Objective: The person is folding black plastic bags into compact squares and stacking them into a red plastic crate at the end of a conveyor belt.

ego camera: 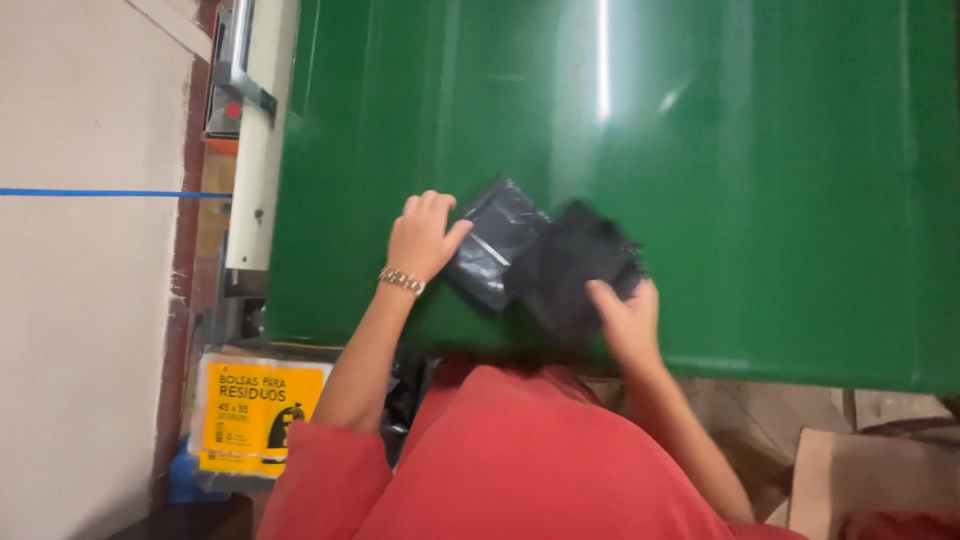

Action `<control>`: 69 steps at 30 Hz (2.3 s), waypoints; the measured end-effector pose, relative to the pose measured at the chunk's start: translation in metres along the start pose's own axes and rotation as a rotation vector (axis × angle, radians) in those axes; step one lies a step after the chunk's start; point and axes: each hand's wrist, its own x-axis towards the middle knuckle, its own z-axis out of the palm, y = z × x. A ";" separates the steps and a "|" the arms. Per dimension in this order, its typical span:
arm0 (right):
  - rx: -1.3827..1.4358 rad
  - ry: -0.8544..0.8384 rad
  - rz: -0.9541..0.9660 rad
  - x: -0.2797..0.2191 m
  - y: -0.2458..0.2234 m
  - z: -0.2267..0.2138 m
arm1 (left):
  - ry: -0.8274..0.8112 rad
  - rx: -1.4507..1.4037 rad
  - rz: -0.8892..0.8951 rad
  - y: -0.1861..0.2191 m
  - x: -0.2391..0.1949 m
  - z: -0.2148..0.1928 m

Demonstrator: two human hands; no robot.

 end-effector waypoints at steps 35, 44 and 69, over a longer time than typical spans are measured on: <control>-0.594 0.131 -0.026 -0.004 0.007 0.053 | -0.503 -0.353 0.216 0.061 0.016 0.005; -0.523 0.054 -0.233 -0.143 0.066 0.020 | -0.724 -0.223 0.344 0.098 -0.128 -0.005; -0.501 -0.022 0.010 -0.239 -0.023 -0.187 | -0.524 -1.118 -0.022 0.257 -0.220 0.052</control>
